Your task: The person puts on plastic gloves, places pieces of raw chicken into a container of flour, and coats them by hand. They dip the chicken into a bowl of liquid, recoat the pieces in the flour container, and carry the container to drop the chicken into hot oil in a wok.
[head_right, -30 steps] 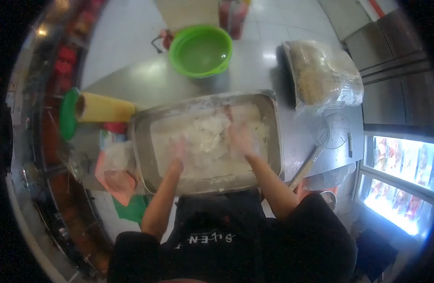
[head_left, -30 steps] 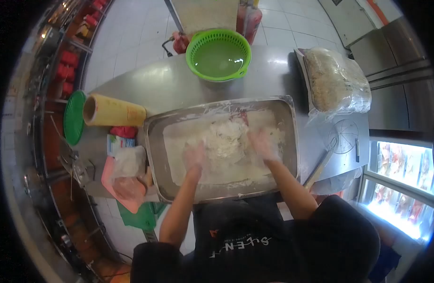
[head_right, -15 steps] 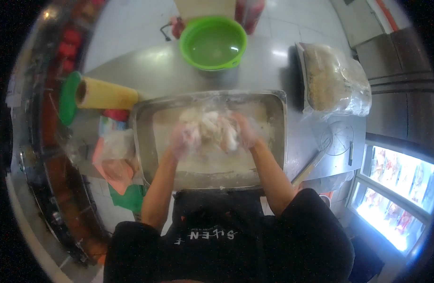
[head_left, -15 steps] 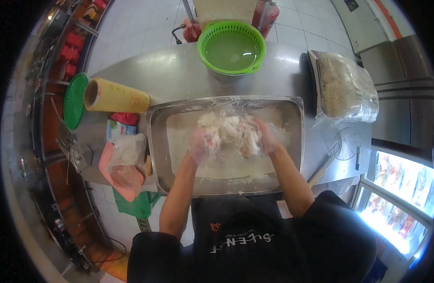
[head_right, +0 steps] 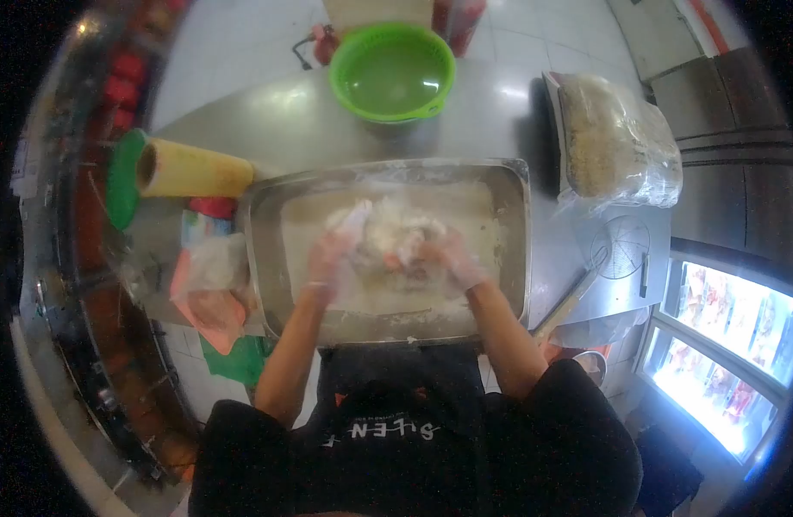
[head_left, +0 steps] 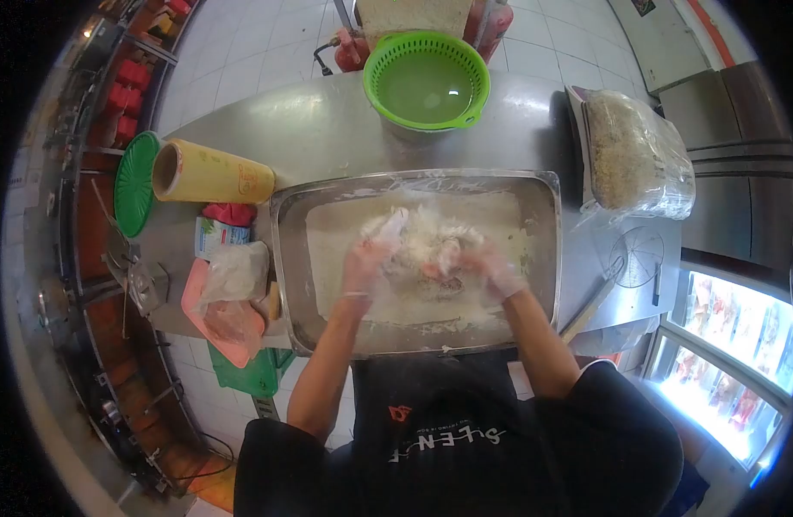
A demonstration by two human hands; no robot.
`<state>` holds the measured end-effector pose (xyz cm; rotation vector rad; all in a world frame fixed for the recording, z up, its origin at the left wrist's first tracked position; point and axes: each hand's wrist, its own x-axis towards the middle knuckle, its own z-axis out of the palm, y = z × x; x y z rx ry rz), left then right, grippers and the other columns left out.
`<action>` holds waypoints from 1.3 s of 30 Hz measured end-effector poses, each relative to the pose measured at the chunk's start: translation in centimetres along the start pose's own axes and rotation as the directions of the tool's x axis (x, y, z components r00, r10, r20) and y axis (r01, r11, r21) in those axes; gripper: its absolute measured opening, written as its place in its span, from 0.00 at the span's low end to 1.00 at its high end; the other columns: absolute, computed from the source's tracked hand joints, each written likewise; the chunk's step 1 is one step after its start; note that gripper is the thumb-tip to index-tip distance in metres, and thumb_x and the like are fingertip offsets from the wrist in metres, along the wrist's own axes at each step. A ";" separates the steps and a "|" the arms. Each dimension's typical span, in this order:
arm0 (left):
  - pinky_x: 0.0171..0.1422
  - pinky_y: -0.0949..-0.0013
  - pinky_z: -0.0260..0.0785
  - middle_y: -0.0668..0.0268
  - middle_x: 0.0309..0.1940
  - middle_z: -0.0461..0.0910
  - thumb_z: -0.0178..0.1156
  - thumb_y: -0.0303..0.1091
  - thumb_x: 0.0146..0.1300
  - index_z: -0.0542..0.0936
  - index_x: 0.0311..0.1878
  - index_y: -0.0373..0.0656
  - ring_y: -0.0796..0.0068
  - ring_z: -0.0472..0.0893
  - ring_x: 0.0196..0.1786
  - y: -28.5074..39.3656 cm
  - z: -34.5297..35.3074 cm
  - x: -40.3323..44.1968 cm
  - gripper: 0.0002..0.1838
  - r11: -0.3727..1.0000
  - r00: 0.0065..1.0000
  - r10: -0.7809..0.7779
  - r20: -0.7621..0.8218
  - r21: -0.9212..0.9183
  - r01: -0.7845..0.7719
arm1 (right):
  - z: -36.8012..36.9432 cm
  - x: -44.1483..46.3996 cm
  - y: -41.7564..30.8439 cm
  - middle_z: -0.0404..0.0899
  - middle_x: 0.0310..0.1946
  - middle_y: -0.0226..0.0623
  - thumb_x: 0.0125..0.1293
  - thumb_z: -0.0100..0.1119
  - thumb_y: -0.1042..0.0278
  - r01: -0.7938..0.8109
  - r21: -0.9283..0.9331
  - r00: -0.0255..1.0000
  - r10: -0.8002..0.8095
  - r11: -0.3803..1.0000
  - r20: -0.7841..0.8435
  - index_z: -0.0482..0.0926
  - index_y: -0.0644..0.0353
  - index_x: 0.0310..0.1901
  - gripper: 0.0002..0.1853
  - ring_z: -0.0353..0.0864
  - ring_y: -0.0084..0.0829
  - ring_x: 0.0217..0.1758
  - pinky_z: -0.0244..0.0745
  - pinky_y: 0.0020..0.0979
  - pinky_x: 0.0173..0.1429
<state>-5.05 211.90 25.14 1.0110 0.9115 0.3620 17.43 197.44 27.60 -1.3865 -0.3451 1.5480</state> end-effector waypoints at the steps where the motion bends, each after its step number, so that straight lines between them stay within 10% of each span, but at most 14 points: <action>1: 0.72 0.63 0.63 0.63 0.66 0.76 0.54 0.50 0.74 0.70 0.73 0.39 0.68 0.73 0.68 0.0 -0.9 0.5 0.31 0.997 0.999 0.030 0.011 -0.077 -0.029 | -1.3 -0.1 -0.5 0.76 0.64 0.51 0.70 0.58 0.55 0.019 0.000 1.000 -0.019 1.000 0.008 0.76 0.58 0.66 0.27 0.77 0.42 0.67 0.70 0.40 0.71; 5: 0.70 0.65 0.66 0.64 0.60 0.80 0.60 0.49 0.72 0.70 0.70 0.34 0.72 0.77 0.64 -0.5 -2.2 5.1 0.33 0.983 0.978 0.009 -0.208 -0.178 -0.046 | -5.1 6.1 0.8 0.80 0.60 0.52 0.71 0.56 0.47 0.149 -0.870 0.955 -0.298 0.471 0.002 0.79 0.49 0.64 0.25 0.78 0.44 0.65 0.70 0.40 0.70; 8: 0.69 0.66 0.68 0.64 0.58 0.80 0.60 0.49 0.72 0.71 0.69 0.34 0.69 0.77 0.63 -2.2 -1.4 7.1 0.32 0.982 0.985 -0.002 -0.174 -0.188 -0.031 | -2.7 11.9 2.5 0.78 0.63 0.49 0.72 0.53 0.38 0.315 -0.824 0.924 -0.349 0.471 0.154 0.78 0.44 0.67 0.29 0.76 0.44 0.68 0.68 0.40 0.71; 10: 0.68 0.66 0.68 0.62 0.60 0.78 0.60 0.47 0.72 0.70 0.70 0.34 0.67 0.76 0.64 -1.5 -0.1 6.0 0.31 0.958 0.993 -0.117 -0.022 -0.267 0.107 | 2.3 9.1 -1.5 0.75 0.68 0.46 0.72 0.50 0.34 0.049 -0.624 0.998 -0.064 0.780 -0.002 0.77 0.44 0.69 0.32 0.75 0.44 0.69 0.66 0.40 0.73; 13: 0.68 0.67 0.69 0.59 0.64 0.74 0.60 0.45 0.73 0.67 0.72 0.34 0.64 0.74 0.66 0.2 0.9 6.1 0.33 0.931 0.967 -0.213 0.138 -0.272 0.244 | 2.6 7.7 -3.0 0.72 0.71 0.45 0.72 0.49 0.31 0.055 -0.713 0.991 0.048 0.699 0.124 0.75 0.47 0.70 0.35 0.72 0.45 0.72 0.62 0.40 0.77; 17: 0.66 0.63 0.71 0.57 0.68 0.71 0.56 0.49 0.74 0.65 0.75 0.36 0.62 0.70 0.70 -2.1 -1.3 0.4 0.34 0.893 0.907 -0.357 -0.221 0.202 0.401 | -0.2 5.1 -0.6 0.71 0.70 0.51 0.73 0.48 0.32 -0.083 -0.738 0.994 0.106 0.670 -0.016 0.70 0.51 0.73 0.38 0.68 0.47 0.74 0.59 0.40 0.78; 21: 0.64 0.56 0.72 0.58 0.64 0.74 0.53 0.54 0.74 0.68 0.72 0.41 0.62 0.73 0.66 -5.8 1.5 -0.9 0.32 0.875 0.813 -0.481 -0.327 -0.131 0.465 | 2.7 4.0 3.3 0.71 0.70 0.51 0.74 0.49 0.37 -0.444 -0.785 0.843 -0.094 0.432 -0.529 0.66 0.56 0.75 0.38 0.68 0.43 0.75 0.61 0.40 0.78; 23: 0.64 0.52 0.72 0.59 0.61 0.77 0.53 0.56 0.74 0.71 0.68 0.42 0.62 0.77 0.61 -1.7 5.1 -0.7 0.31 0.784 0.791 -0.578 -0.202 -0.409 0.468 | 2.4 6.3 8.6 0.73 0.69 0.48 0.74 0.51 0.39 -0.296 -0.750 0.877 -0.143 0.591 -0.459 0.65 0.61 0.75 0.38 0.69 0.40 0.74 0.62 0.40 0.76; 26: 0.63 0.53 0.73 0.61 0.57 0.80 0.54 0.56 0.73 0.74 0.65 0.41 0.63 0.80 0.57 -1.1 6.0 0.3 0.29 0.756 0.884 -0.463 -0.064 -0.549 0.356 | 3.1 6.5 8.0 0.71 0.69 0.50 0.74 0.52 0.41 0.025 -0.327 0.992 -0.063 0.945 -0.107 0.66 0.63 0.74 0.38 0.66 0.43 0.75 0.61 0.41 0.76; 28: 0.63 0.55 0.74 0.62 0.58 0.79 0.55 0.56 0.72 0.74 0.65 0.41 0.64 0.80 0.57 -0.8 5.1 1.2 0.30 0.798 0.928 -0.370 -0.044 -0.527 0.293 | 5.5 4.0 1.6 0.65 0.73 0.54 0.75 0.48 0.42 -0.147 0.075 0.989 0.148 0.986 -0.011 0.66 0.55 0.75 0.34 0.61 0.47 0.78 0.58 0.44 0.78; 31: 0.65 0.55 0.72 0.62 0.63 0.77 0.56 0.57 0.70 0.73 0.68 0.42 0.64 0.80 0.60 -1.0 2.4 0.5 0.33 0.909 0.952 -0.289 -0.102 -0.341 0.240 | 2.3 3.6 3.3 0.78 0.62 0.43 0.71 0.60 0.46 -0.012 -0.039 1.000 0.012 0.999 -0.002 0.74 0.68 0.65 0.33 0.75 0.40 0.65 0.69 0.40 0.68; 34: 0.67 0.54 0.70 0.59 0.64 0.77 0.57 0.56 0.70 0.73 0.68 0.40 0.60 0.79 0.63 -2.6 -0.5 2.3 0.33 0.996 0.974 -0.083 -0.210 0.017 0.089 | -0.3 3.7 2.2 0.80 0.58 0.49 0.67 0.62 0.44 0.061 -0.213 0.932 -0.132 0.975 -0.336 0.78 0.70 0.58 0.33 0.77 0.44 0.62 0.70 0.43 0.65; 36: 0.71 0.53 0.67 0.56 0.66 0.76 0.58 0.56 0.69 0.72 0.68 0.36 0.58 0.76 0.66 -3.9 -1.2 5.2 0.35 0.950 0.932 0.004 -0.361 0.293 0.110 | -0.4 7.4 2.6 0.79 0.58 0.55 0.65 0.64 0.42 -0.127 -0.630 0.777 -0.318 0.766 -0.543 0.79 0.72 0.56 0.35 0.77 0.48 0.61 0.71 0.45 0.65; 39: 0.75 0.54 0.61 0.51 0.72 0.70 0.58 0.60 0.68 0.70 0.71 0.35 0.57 0.69 0.74 -12.8 0.6 13.0 0.41 0.975 0.854 0.006 -0.520 0.191 0.110 | 0.5 12.0 2.9 0.78 0.56 0.64 0.62 0.65 0.40 -0.179 -0.709 0.668 -0.445 0.682 -0.597 0.79 0.75 0.55 0.38 0.77 0.53 0.61 0.70 0.46 0.65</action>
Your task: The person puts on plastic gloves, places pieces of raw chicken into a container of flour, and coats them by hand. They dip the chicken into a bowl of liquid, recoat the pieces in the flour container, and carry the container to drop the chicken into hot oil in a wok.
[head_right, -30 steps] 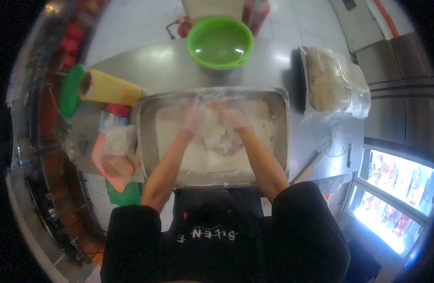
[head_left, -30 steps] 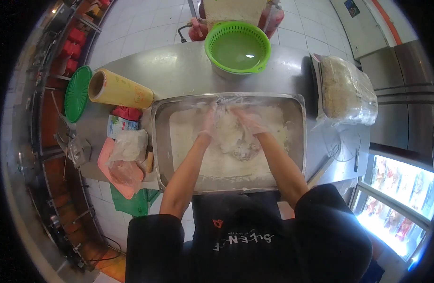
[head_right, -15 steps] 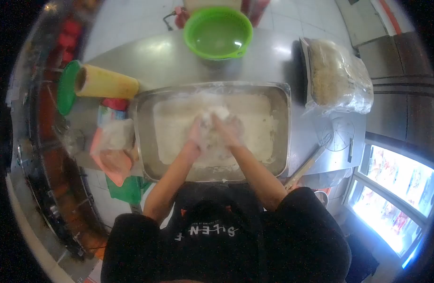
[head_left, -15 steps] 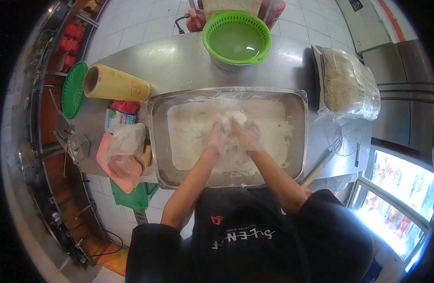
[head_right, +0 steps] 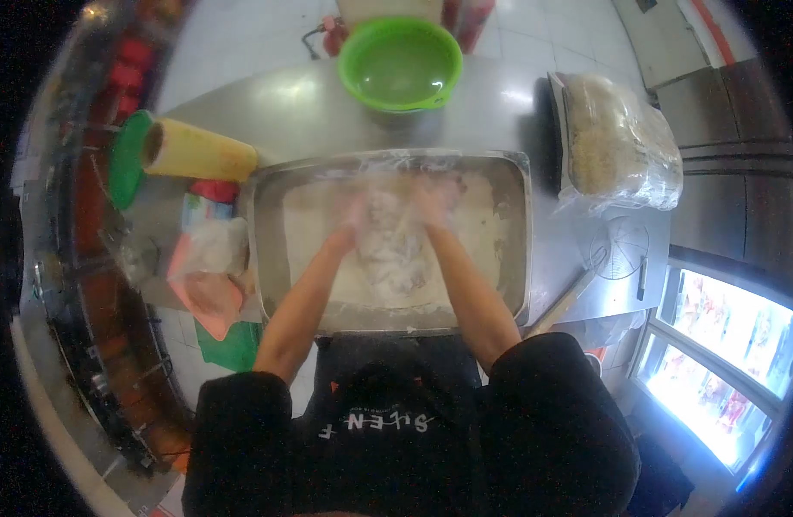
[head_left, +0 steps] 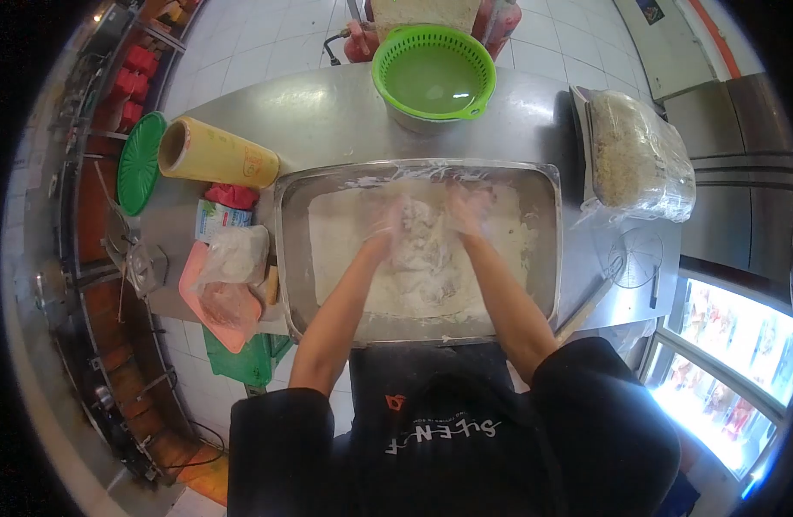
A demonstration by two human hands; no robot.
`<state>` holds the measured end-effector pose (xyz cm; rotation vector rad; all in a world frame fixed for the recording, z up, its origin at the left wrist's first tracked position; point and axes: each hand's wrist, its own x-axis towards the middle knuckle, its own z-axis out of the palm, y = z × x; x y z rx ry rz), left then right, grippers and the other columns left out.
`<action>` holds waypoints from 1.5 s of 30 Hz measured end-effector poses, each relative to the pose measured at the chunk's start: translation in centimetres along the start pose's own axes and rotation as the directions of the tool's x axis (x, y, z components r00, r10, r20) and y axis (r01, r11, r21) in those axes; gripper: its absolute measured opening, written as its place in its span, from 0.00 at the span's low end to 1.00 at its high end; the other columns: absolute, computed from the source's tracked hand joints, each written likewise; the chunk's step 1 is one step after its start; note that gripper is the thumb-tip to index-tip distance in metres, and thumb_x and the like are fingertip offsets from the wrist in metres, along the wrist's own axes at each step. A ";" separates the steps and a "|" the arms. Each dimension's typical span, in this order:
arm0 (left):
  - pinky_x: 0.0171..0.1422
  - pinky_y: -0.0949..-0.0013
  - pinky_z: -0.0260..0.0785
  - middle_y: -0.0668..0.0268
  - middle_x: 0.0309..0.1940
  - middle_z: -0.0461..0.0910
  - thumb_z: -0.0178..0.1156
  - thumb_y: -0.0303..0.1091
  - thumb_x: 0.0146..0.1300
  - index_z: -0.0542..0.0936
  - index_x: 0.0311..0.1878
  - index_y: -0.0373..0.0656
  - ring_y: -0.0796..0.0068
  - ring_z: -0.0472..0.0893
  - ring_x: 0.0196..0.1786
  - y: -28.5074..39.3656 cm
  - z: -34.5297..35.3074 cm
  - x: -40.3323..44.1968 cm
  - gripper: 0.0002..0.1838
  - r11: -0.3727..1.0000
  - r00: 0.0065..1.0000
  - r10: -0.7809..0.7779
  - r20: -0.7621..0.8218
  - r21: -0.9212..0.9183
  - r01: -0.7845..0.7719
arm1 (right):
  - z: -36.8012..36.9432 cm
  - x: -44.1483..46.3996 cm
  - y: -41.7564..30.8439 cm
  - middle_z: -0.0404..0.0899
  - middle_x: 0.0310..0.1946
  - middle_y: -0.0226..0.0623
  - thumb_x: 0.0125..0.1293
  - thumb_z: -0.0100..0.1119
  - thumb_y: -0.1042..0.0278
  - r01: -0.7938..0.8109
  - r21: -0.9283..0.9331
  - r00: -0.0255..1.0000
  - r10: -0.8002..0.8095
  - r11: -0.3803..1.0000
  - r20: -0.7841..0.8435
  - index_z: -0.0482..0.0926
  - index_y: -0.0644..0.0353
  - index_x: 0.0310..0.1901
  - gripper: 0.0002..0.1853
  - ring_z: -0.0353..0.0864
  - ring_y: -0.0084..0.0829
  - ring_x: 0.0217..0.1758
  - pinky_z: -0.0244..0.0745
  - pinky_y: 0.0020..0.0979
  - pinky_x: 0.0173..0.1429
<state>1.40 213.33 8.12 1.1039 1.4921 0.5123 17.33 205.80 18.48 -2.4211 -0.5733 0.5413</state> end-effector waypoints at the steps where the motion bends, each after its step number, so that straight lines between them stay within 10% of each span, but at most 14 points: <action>1: 0.75 0.55 0.61 0.50 0.72 0.70 0.58 0.61 0.67 0.69 0.72 0.35 0.57 0.69 0.74 3.0 -0.1 -1.0 0.42 0.984 0.998 -0.015 0.062 0.179 0.004 | 1.3 -0.1 -0.5 0.77 0.56 0.66 0.61 0.65 0.39 -0.011 0.068 1.000 0.011 0.998 -0.001 0.79 0.76 0.55 0.40 0.77 0.55 0.61 0.70 0.46 0.66; 3: 0.74 0.56 0.61 0.48 0.72 0.70 0.58 0.64 0.66 0.67 0.73 0.34 0.58 0.69 0.74 11.6 -1.4 -5.5 0.45 0.852 0.978 -0.097 0.185 0.523 -0.014 | 3.6 -1.4 -0.2 0.78 0.56 0.63 0.61 0.66 0.38 0.014 0.185 0.995 -0.031 0.983 0.091 0.78 0.77 0.55 0.40 0.78 0.52 0.61 0.71 0.44 0.65; 5: 0.72 0.56 0.63 0.48 0.66 0.76 0.60 0.63 0.66 0.68 0.71 0.32 0.56 0.75 0.69 11.1 -1.5 -7.0 0.45 0.969 0.942 -0.237 0.237 0.125 0.213 | 1.9 -1.7 0.3 0.79 0.57 0.60 0.61 0.65 0.37 -0.051 0.368 0.952 -0.066 0.929 0.298 0.77 0.78 0.57 0.42 0.78 0.49 0.61 0.72 0.43 0.64; 8: 0.70 0.56 0.66 0.49 0.62 0.79 0.61 0.63 0.65 0.70 0.70 0.32 0.56 0.78 0.65 12.0 -5.3 -8.4 0.44 0.969 0.916 -0.229 0.330 0.163 0.183 | -7.3 -2.8 -2.0 0.75 0.63 0.57 0.64 0.62 0.35 -0.264 0.441 0.775 -0.084 0.858 0.626 0.73 0.75 0.64 0.45 0.73 0.45 0.66 0.67 0.41 0.69; 11: 0.67 0.56 0.69 0.53 0.66 0.77 0.61 0.62 0.67 0.72 0.69 0.35 0.58 0.77 0.65 3.7 -9.2 -6.9 0.41 0.922 0.926 -0.183 0.331 0.386 0.044 | -9.5 -4.2 0.4 0.65 0.73 0.57 0.69 0.55 0.32 -0.295 0.135 0.720 0.128 0.946 0.682 0.69 0.69 0.70 0.45 0.60 0.46 0.78 0.55 0.42 0.80; 15: 0.63 0.54 0.74 0.59 0.66 0.75 0.59 0.55 0.69 0.74 0.66 0.40 0.60 0.78 0.64 2.1 -5.7 -12.3 0.32 0.960 0.911 -0.196 0.362 -0.119 0.253 | -3.0 -9.4 3.0 0.63 0.74 0.58 0.69 0.47 0.26 -0.459 0.131 0.833 0.374 0.879 0.408 0.61 0.70 0.75 0.51 0.61 0.50 0.77 0.51 0.45 0.81; 18: 0.61 0.54 0.75 0.61 0.61 0.78 0.56 0.48 0.70 0.76 0.64 0.41 0.61 0.80 0.58 10.9 -4.3 -15.3 0.26 0.701 0.732 -0.492 0.470 -0.284 0.654 | -2.1 -10.4 0.3 0.70 0.69 0.52 0.74 0.47 0.35 -0.552 0.358 0.777 0.308 0.754 0.549 0.63 0.67 0.72 0.41 0.73 0.50 0.68 0.65 0.47 0.74; 21: 0.61 0.57 0.74 0.62 0.60 0.78 0.54 0.45 0.71 0.76 0.64 0.41 0.64 0.81 0.56 10.6 -6.6 -14.7 0.24 0.770 0.701 -0.365 0.613 -0.225 0.597 | -7.5 -9.3 -3.6 0.70 0.67 0.44 0.70 0.55 0.34 -0.761 0.508 0.534 -0.056 0.403 0.844 0.70 0.64 0.69 0.40 0.74 0.46 0.67 0.76 0.44 0.63; 25: 0.61 0.60 0.72 0.62 0.61 0.78 0.50 0.46 0.73 0.75 0.65 0.41 0.65 0.80 0.57 5.3 -10.2 -12.8 0.25 0.966 0.812 -0.053 0.581 -0.176 0.189 | -10.0 -6.7 1.1 0.74 0.64 0.41 0.73 0.54 0.42 -0.380 0.305 0.595 -0.022 0.873 0.803 0.74 0.59 0.65 0.31 0.76 0.43 0.65 0.75 0.47 0.62; 27: 0.62 0.62 0.72 0.62 0.62 0.78 0.48 0.48 0.74 0.74 0.67 0.41 0.66 0.80 0.58 7.3 -11.3 -13.9 0.27 0.864 0.821 0.102 0.562 -0.459 0.206 | -10.7 -7.5 2.5 0.76 0.62 0.40 0.74 0.54 0.46 -0.599 0.405 0.670 0.155 0.690 0.727 0.75 0.58 0.63 0.27 0.77 0.41 0.63 0.75 0.46 0.61; 31: 0.67 0.62 0.69 0.61 0.65 0.76 0.46 0.54 0.76 0.69 0.71 0.40 0.65 0.77 0.63 4.5 -7.8 -15.8 0.31 0.791 0.857 -0.326 0.398 -0.382 0.478 | -8.2 -12.7 -0.9 0.76 0.63 0.41 0.73 0.56 0.45 -0.805 0.583 0.588 0.273 0.107 0.762 0.76 0.59 0.65 0.29 0.76 0.38 0.62 0.72 0.40 0.64; 35: 0.70 0.59 0.67 0.60 0.65 0.75 0.48 0.55 0.76 0.64 0.75 0.40 0.61 0.75 0.65 9.6 -3.5 -21.1 0.34 0.706 0.812 -0.429 0.395 -0.414 0.575 | -5.1 -15.5 -4.1 0.75 0.64 0.42 0.75 0.52 0.41 -0.810 0.475 0.585 0.409 0.344 0.701 0.71 0.59 0.69 0.33 0.76 0.39 0.60 0.74 0.37 0.62; 41: 0.69 0.57 0.68 0.51 0.64 0.74 0.64 0.59 0.65 0.62 0.75 0.34 0.58 0.74 0.65 7.2 -6.8 -16.4 0.47 0.989 0.975 -0.142 0.169 0.056 0.134 | -10.4 -9.6 -3.8 0.73 0.67 0.55 0.69 0.58 0.36 -0.274 0.059 0.606 0.124 0.960 0.786 0.69 0.69 0.70 0.42 0.71 0.45 0.70 0.67 0.40 0.70; 45: 0.66 0.54 0.71 0.47 0.62 0.76 0.66 0.65 0.59 0.65 0.72 0.30 0.55 0.77 0.62 11.6 -8.6 -12.2 0.51 0.795 0.983 -0.075 -0.170 0.585 0.162 | -8.8 -6.1 -0.5 0.71 0.68 0.62 0.65 0.58 0.30 0.031 -0.187 0.957 0.025 0.982 0.288 0.65 0.73 0.71 0.50 0.67 0.51 0.74 0.63 0.44 0.75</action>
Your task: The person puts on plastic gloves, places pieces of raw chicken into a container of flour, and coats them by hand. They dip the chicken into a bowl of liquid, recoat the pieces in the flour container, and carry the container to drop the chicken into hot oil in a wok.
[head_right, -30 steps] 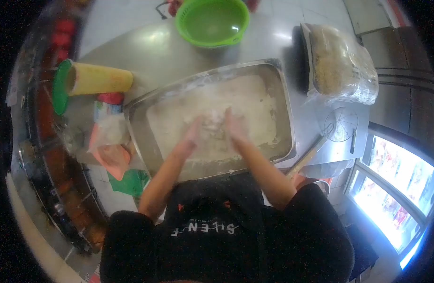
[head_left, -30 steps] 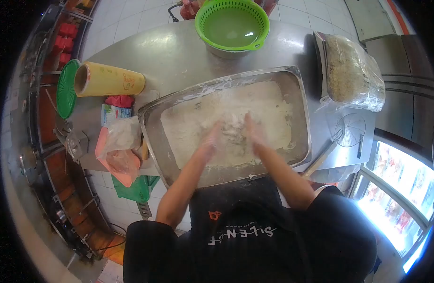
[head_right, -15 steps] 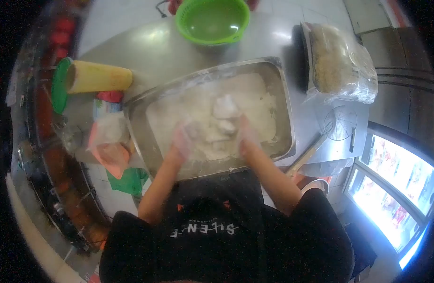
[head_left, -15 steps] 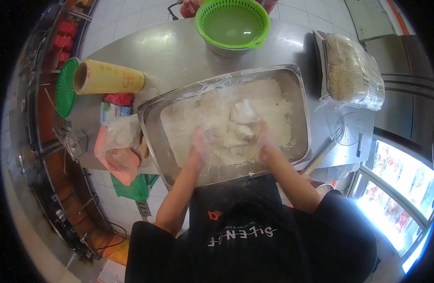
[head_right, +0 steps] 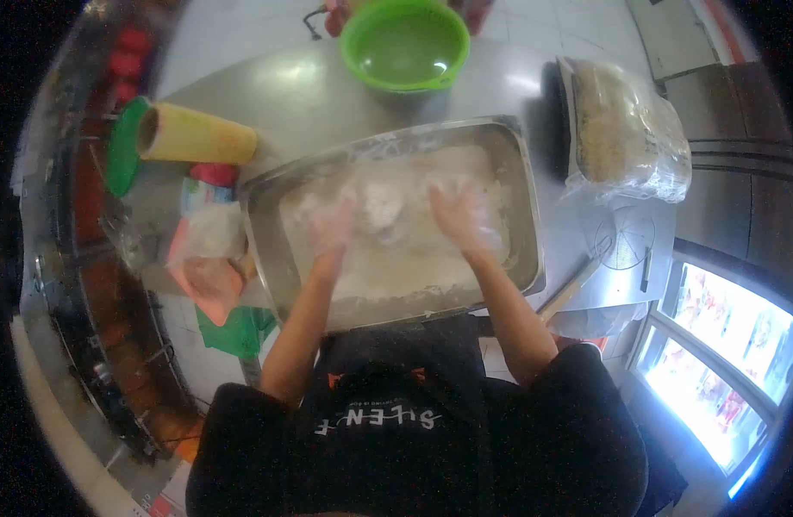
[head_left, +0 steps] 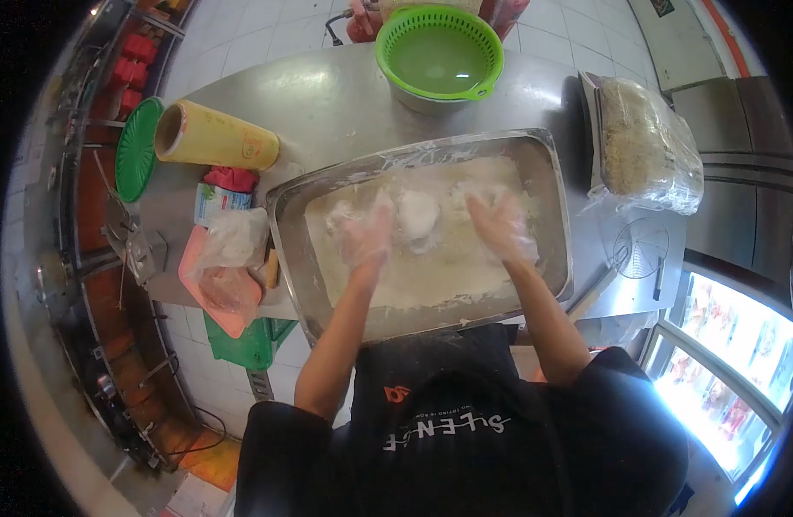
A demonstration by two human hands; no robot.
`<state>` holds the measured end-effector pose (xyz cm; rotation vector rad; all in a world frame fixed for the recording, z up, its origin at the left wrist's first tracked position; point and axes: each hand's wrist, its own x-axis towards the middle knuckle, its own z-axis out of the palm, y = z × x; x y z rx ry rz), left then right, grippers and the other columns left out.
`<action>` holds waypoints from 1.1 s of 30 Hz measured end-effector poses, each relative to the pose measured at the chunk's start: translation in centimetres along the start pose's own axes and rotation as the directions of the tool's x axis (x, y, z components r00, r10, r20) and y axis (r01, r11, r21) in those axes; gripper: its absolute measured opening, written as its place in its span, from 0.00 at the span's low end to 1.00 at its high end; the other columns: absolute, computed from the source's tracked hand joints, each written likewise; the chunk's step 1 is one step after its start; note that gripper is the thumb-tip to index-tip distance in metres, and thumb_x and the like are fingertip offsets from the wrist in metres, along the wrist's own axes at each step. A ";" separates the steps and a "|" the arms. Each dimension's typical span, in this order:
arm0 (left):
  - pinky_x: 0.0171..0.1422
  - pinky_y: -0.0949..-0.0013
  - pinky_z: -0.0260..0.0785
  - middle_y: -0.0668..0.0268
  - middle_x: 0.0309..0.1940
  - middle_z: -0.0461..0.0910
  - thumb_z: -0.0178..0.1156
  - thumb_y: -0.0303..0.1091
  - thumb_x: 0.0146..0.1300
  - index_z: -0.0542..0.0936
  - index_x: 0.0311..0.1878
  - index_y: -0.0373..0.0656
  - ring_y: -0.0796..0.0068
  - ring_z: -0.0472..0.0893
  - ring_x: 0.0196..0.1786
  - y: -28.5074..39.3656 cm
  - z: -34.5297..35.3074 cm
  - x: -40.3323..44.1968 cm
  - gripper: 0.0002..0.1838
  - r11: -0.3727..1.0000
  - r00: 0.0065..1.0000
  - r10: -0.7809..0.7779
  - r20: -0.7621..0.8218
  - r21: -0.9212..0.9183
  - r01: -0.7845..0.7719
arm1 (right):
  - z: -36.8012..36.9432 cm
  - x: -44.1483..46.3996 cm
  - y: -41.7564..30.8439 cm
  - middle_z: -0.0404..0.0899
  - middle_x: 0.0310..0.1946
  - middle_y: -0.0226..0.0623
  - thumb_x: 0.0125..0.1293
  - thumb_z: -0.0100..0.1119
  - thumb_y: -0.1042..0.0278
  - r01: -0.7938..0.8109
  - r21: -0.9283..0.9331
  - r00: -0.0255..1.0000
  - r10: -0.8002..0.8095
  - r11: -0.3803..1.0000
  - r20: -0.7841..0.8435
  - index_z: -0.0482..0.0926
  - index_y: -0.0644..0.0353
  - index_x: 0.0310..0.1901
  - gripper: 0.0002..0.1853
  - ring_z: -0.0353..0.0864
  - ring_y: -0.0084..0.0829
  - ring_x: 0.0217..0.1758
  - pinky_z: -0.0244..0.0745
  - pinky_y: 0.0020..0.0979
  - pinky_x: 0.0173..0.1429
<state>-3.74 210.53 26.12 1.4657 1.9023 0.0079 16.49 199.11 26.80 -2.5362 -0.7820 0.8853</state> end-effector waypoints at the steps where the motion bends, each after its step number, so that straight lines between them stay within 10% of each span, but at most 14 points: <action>1: 0.65 0.54 0.72 0.47 0.61 0.77 0.65 0.65 0.60 0.66 0.71 0.32 0.55 0.79 0.61 0.5 0.8 0.6 0.49 0.984 0.997 -0.035 0.073 -0.171 0.047 | -1.2 1.5 -0.9 0.68 0.69 0.64 0.66 0.56 0.28 0.044 0.000 0.999 -0.044 0.999 -0.025 0.64 0.73 0.71 0.51 0.65 0.52 0.75 0.59 0.44 0.78; 6: 0.59 0.56 0.78 0.52 0.56 0.82 0.55 0.64 0.69 0.73 0.67 0.38 0.57 0.85 0.53 1.3 9.5 4.5 0.39 0.502 0.891 0.018 0.455 -0.774 0.385 | 3.6 4.8 -2.3 0.65 0.72 0.60 0.66 0.53 0.25 0.152 0.215 0.984 -0.168 0.965 0.060 0.65 0.68 0.73 0.51 0.63 0.52 0.77 0.54 0.44 0.80; 9: 0.59 0.58 0.78 0.56 0.55 0.82 0.47 0.65 0.73 0.73 0.68 0.42 0.61 0.85 0.53 3.0 7.4 2.8 0.36 0.379 0.493 0.414 0.765 -0.637 0.671 | 3.6 3.8 -3.8 0.70 0.70 0.56 0.66 0.52 0.25 0.008 0.388 0.925 -0.154 0.921 0.347 0.68 0.65 0.72 0.49 0.66 0.47 0.76 0.60 0.43 0.77; 11: 0.60 0.58 0.78 0.57 0.57 0.81 0.45 0.65 0.74 0.73 0.68 0.42 0.62 0.84 0.55 6.2 2.1 -1.2 0.36 0.468 0.612 0.398 0.684 -0.724 0.506 | 0.8 3.4 -4.8 0.73 0.68 0.53 0.67 0.52 0.27 -0.133 0.584 0.813 -0.249 0.801 0.526 0.71 0.63 0.71 0.46 0.68 0.43 0.74 0.61 0.42 0.75; 15: 0.64 0.56 0.75 0.58 0.60 0.79 0.45 0.64 0.74 0.72 0.68 0.41 0.62 0.81 0.61 2.1 0.9 -0.8 0.36 0.413 0.686 0.463 0.562 -0.821 0.394 | -0.2 3.5 1.9 0.72 0.69 0.47 0.70 0.54 0.32 0.002 0.366 0.846 -0.197 0.931 0.496 0.72 0.60 0.70 0.41 0.69 0.39 0.71 0.61 0.39 0.74; 18: 0.68 0.53 0.71 0.59 0.62 0.77 0.45 0.65 0.74 0.72 0.68 0.43 0.63 0.77 0.65 -4.5 2.7 -0.1 0.36 0.583 0.702 0.296 0.647 -0.705 0.404 | 3.5 3.1 7.1 0.74 0.67 0.45 0.70 0.58 0.38 -0.055 0.303 0.935 -0.057 0.951 0.349 0.74 0.60 0.69 0.36 0.71 0.37 0.68 0.62 0.39 0.73; 21: 0.68 0.52 0.70 0.59 0.60 0.79 0.50 0.61 0.73 0.73 0.68 0.44 0.62 0.77 0.64 -8.5 11.2 -0.3 0.33 0.420 0.777 -0.102 0.621 -0.681 0.600 | 7.3 1.3 9.2 0.77 0.62 0.43 0.70 0.61 0.45 -0.131 0.499 0.952 -0.032 0.857 0.306 0.75 0.62 0.67 0.32 0.74 0.35 0.63 0.65 0.38 0.71; 23: 0.66 0.52 0.71 0.59 0.59 0.79 0.54 0.56 0.72 0.74 0.67 0.44 0.62 0.78 0.61 -1.1 6.1 -4.8 0.30 0.362 0.700 -0.079 0.710 -0.634 0.684 | 4.6 -2.1 1.7 0.78 0.59 0.42 0.69 0.62 0.50 -0.466 0.632 0.849 0.110 0.619 0.517 0.76 0.63 0.65 0.30 0.75 0.34 0.60 0.66 0.38 0.70; 26: 0.63 0.54 0.74 0.59 0.58 0.80 0.58 0.47 0.71 0.73 0.67 0.43 0.63 0.80 0.56 -0.9 6.0 -3.9 0.27 0.359 0.703 0.022 0.711 -0.662 0.658 | 3.9 -2.2 1.7 0.68 0.72 0.46 0.69 0.58 0.37 -0.463 0.696 0.786 -0.109 0.549 0.608 0.70 0.68 0.69 0.41 0.67 0.40 0.74 0.59 0.38 0.76; 30: 0.58 0.59 0.77 0.58 0.58 0.80 0.61 0.41 0.70 0.72 0.68 0.42 0.64 0.82 0.53 -3.4 5.2 -1.1 0.26 0.684 0.866 0.209 0.454 -0.701 0.202 | 3.3 -1.5 5.5 0.68 0.72 0.43 0.71 0.57 0.42 -0.188 0.568 0.878 -0.122 0.801 0.463 0.67 0.67 0.71 0.39 0.66 0.39 0.74 0.59 0.38 0.77; 33: 0.60 0.61 0.75 0.57 0.60 0.79 0.61 0.41 0.69 0.72 0.69 0.42 0.65 0.81 0.55 -3.0 4.2 -1.0 0.28 0.475 0.930 0.284 0.232 -0.877 0.073 | -0.7 -0.6 4.2 0.68 0.72 0.45 0.72 0.55 0.42 -0.052 0.694 0.857 -0.325 0.718 0.401 0.65 0.68 0.73 0.39 0.66 0.38 0.75 0.58 0.40 0.77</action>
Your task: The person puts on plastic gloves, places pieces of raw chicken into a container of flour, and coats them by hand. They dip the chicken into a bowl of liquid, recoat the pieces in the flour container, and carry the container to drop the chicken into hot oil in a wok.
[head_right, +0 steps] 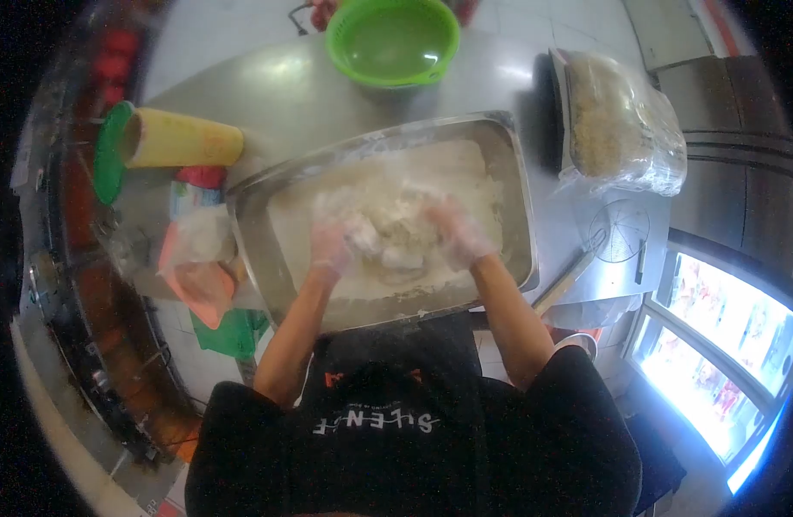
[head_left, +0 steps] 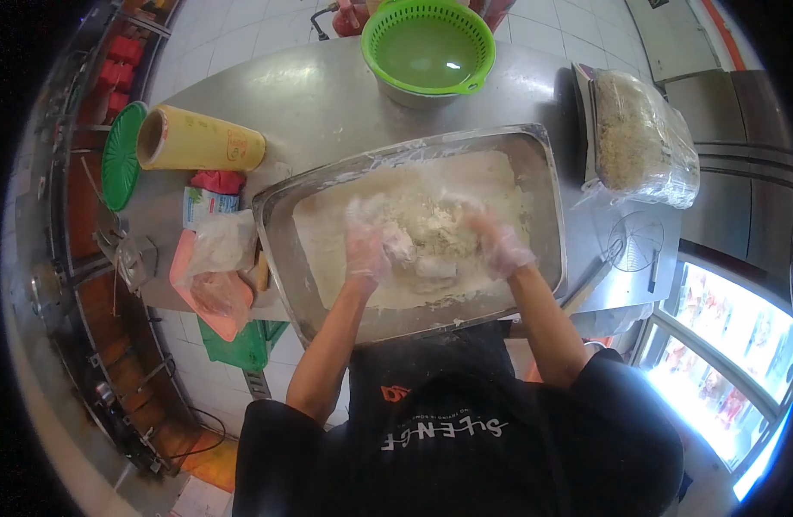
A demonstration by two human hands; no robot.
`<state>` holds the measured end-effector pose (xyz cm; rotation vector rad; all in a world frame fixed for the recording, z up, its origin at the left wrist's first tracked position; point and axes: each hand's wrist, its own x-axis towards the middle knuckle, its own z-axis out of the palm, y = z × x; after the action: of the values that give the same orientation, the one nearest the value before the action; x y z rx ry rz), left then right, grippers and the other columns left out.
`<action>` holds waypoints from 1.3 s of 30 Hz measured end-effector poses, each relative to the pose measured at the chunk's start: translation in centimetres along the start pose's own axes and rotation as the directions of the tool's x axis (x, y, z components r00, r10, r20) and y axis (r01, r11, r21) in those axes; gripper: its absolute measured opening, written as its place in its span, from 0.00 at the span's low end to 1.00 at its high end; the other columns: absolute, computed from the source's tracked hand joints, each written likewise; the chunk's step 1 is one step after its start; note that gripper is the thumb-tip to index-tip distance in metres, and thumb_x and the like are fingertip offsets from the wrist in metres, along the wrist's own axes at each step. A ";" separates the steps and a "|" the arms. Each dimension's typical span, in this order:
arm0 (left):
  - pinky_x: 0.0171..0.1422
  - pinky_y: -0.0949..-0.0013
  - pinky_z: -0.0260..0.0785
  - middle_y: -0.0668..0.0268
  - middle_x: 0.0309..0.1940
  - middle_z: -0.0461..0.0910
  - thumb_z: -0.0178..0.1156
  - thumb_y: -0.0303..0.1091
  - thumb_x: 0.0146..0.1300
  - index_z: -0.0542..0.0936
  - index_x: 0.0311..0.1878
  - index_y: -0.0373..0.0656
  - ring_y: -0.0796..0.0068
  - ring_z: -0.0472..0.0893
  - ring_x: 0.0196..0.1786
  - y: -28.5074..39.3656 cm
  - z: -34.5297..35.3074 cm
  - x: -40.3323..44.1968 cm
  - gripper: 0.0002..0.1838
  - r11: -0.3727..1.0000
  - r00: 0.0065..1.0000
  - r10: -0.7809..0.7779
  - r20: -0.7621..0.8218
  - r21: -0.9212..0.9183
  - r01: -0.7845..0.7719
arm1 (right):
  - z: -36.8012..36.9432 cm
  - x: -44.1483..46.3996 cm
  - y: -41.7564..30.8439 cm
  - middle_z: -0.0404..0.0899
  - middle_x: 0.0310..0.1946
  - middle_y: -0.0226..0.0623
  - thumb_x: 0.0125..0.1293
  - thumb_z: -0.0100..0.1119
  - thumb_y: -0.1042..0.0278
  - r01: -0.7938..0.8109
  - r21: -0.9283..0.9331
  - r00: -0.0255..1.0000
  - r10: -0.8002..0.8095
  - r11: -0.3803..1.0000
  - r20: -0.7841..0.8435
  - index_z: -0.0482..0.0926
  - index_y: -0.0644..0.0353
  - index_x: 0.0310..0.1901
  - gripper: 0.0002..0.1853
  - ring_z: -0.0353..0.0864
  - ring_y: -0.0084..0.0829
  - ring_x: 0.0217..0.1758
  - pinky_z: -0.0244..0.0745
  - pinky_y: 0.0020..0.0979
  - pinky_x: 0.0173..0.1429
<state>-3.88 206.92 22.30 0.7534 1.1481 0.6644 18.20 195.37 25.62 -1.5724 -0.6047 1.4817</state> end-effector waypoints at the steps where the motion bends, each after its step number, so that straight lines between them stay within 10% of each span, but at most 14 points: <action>1: 0.61 0.61 0.74 0.57 0.61 0.78 0.61 0.42 0.69 0.72 0.70 0.42 0.65 0.81 0.56 -0.7 -0.7 0.7 0.28 1.000 1.000 0.011 -0.025 0.013 -0.011 | -0.5 1.4 -1.0 0.68 0.72 0.46 0.72 0.54 0.41 0.015 0.063 0.999 -0.014 0.998 -0.031 0.65 0.68 0.73 0.40 0.65 0.38 0.75 0.58 0.40 0.78; 2: 0.62 0.61 0.73 0.57 0.62 0.78 0.60 0.44 0.70 0.71 0.71 0.42 0.64 0.80 0.58 -4.9 -3.7 3.6 0.29 0.987 0.995 -0.078 -0.061 0.137 0.085 | -0.8 2.6 -1.7 0.68 0.72 0.48 0.73 0.53 0.41 0.031 0.123 0.998 -0.024 0.992 -0.059 0.64 0.68 0.73 0.40 0.65 0.37 0.76 0.58 0.41 0.78; 5: 0.67 0.60 0.68 0.55 0.66 0.76 0.58 0.51 0.71 0.69 0.73 0.42 0.62 0.77 0.63 -3.8 -0.5 4.9 0.33 0.948 0.956 -0.240 -0.169 0.171 0.269 | 0.8 9.0 2.0 0.73 0.67 0.49 0.73 0.52 0.38 -0.076 -0.597 0.933 -0.155 0.799 -0.326 0.66 0.62 0.73 0.39 0.69 0.36 0.72 0.60 0.41 0.76; 9: 0.73 0.61 0.63 0.54 0.69 0.74 0.57 0.60 0.71 0.66 0.76 0.39 0.61 0.72 0.70 -0.9 3.9 5.7 0.40 0.845 0.963 -0.249 -0.104 0.463 0.269 | 5.0 7.5 -5.2 0.79 0.60 0.55 0.72 0.49 0.31 -0.031 -0.630 0.989 0.113 0.776 0.091 0.80 0.68 0.61 0.40 0.66 0.45 0.74 0.60 0.41 0.76; 12: 0.76 0.62 0.60 0.53 0.69 0.73 0.57 0.63 0.69 0.67 0.75 0.37 0.62 0.70 0.73 -0.5 2.6 4.7 0.43 0.895 0.929 -0.362 -0.078 0.248 0.370 | 3.7 6.6 -5.0 0.79 0.61 0.55 0.70 0.52 0.30 -0.153 -0.455 0.977 0.205 0.877 0.066 0.79 0.69 0.62 0.42 0.69 0.46 0.72 0.60 0.40 0.75; 14: 0.76 0.57 0.61 0.53 0.72 0.70 0.52 0.65 0.72 0.61 0.78 0.40 0.58 0.69 0.73 -5.3 -2.6 4.5 0.44 0.826 0.960 -0.277 -0.032 0.502 0.255 | 1.1 5.4 -3.5 0.78 0.63 0.54 0.69 0.55 0.32 -0.223 -0.430 0.945 0.303 0.875 0.126 0.76 0.69 0.65 0.42 0.72 0.46 0.71 0.61 0.40 0.75; 17: 0.73 0.56 0.66 0.54 0.73 0.68 0.51 0.64 0.73 0.59 0.79 0.41 0.58 0.70 0.72 -3.4 -2.4 -0.7 0.43 0.678 0.934 -0.347 -0.080 0.667 0.309 | 1.0 3.5 2.5 0.74 0.66 0.56 0.69 0.57 0.35 -0.269 -0.716 0.943 0.026 0.644 -0.331 0.71 0.70 0.69 0.43 0.71 0.43 0.72 0.63 0.40 0.76; 22: 0.69 0.57 0.70 0.57 0.72 0.68 0.52 0.62 0.73 0.65 0.76 0.40 0.59 0.70 0.71 0.1 3.5 -3.2 0.40 0.722 0.758 -0.634 -0.152 0.234 0.651 | 5.7 1.4 1.7 0.72 0.69 0.52 0.72 0.58 0.41 -0.127 -0.202 0.992 0.130 0.971 0.000 0.64 0.66 0.74 0.41 0.71 0.43 0.71 0.62 0.42 0.76; 25: 0.72 0.61 0.64 0.56 0.66 0.76 0.50 0.64 0.74 0.71 0.72 0.39 0.67 0.75 0.65 -1.4 0.4 -1.2 0.39 0.886 0.871 -0.444 0.209 0.251 0.390 | 4.6 0.8 0.3 0.72 0.69 0.49 0.74 0.57 0.45 -0.001 -0.204 0.998 0.012 0.979 0.056 0.63 0.65 0.74 0.38 0.71 0.40 0.71 0.62 0.42 0.77; 27: 0.65 0.56 0.70 0.50 0.66 0.75 0.56 0.55 0.74 0.79 0.63 0.36 0.68 0.75 0.64 2.4 1.6 -1.8 0.30 0.696 0.911 -0.397 0.110 0.683 0.221 | 3.7 0.1 0.6 0.73 0.67 0.48 0.73 0.57 0.45 -0.043 -0.353 0.999 0.030 0.935 -0.043 0.66 0.65 0.73 0.37 0.72 0.39 0.69 0.64 0.41 0.75; 30: 0.71 0.47 0.69 0.44 0.63 0.74 0.66 0.48 0.66 0.53 0.77 0.30 0.53 0.74 0.66 0.2 0.7 -3.0 0.47 0.794 0.988 -0.117 0.100 0.607 0.033 | 1.8 -0.6 2.1 0.75 0.65 0.47 0.73 0.58 0.45 -0.204 -0.380 0.978 0.175 0.902 -0.109 0.69 0.65 0.70 0.35 0.74 0.39 0.67 0.66 0.40 0.72; 32: 0.71 0.46 0.70 0.52 0.60 0.78 0.64 0.51 0.68 0.62 0.74 0.34 0.54 0.76 0.64 1.6 0.5 -4.0 0.41 0.667 0.890 -0.457 -0.015 0.656 0.353 | 1.5 -1.0 4.4 0.77 0.63 0.47 0.72 0.59 0.45 -0.279 -0.308 0.960 0.265 0.909 -0.085 0.71 0.64 0.68 0.34 0.75 0.38 0.65 0.68 0.39 0.70; 35: 0.62 0.51 0.75 0.60 0.53 0.82 0.61 0.48 0.69 0.72 0.67 0.39 0.61 0.80 0.57 2.9 2.9 -6.2 0.30 0.749 0.712 -0.628 0.315 -0.006 0.663 | 4.7 0.9 10.7 0.79 0.61 0.46 0.72 0.59 0.45 -0.296 -0.059 0.953 0.292 0.953 -0.077 0.75 0.64 0.66 0.32 0.77 0.37 0.63 0.70 0.38 0.67; 39: 0.58 0.62 0.75 0.61 0.47 0.83 0.63 0.37 0.68 0.78 0.58 0.38 0.66 0.81 0.53 4.2 5.4 -6.9 0.19 0.823 0.819 -0.568 0.084 0.054 0.566 | 7.8 1.7 10.4 0.78 0.63 0.47 0.70 0.61 0.43 -0.206 0.349 0.978 0.198 0.914 0.058 0.73 0.64 0.68 0.35 0.77 0.38 0.64 0.71 0.38 0.67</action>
<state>-0.93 202.98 30.70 0.4178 1.2156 0.1044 8.86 193.53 16.70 -1.3657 -0.1720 1.6567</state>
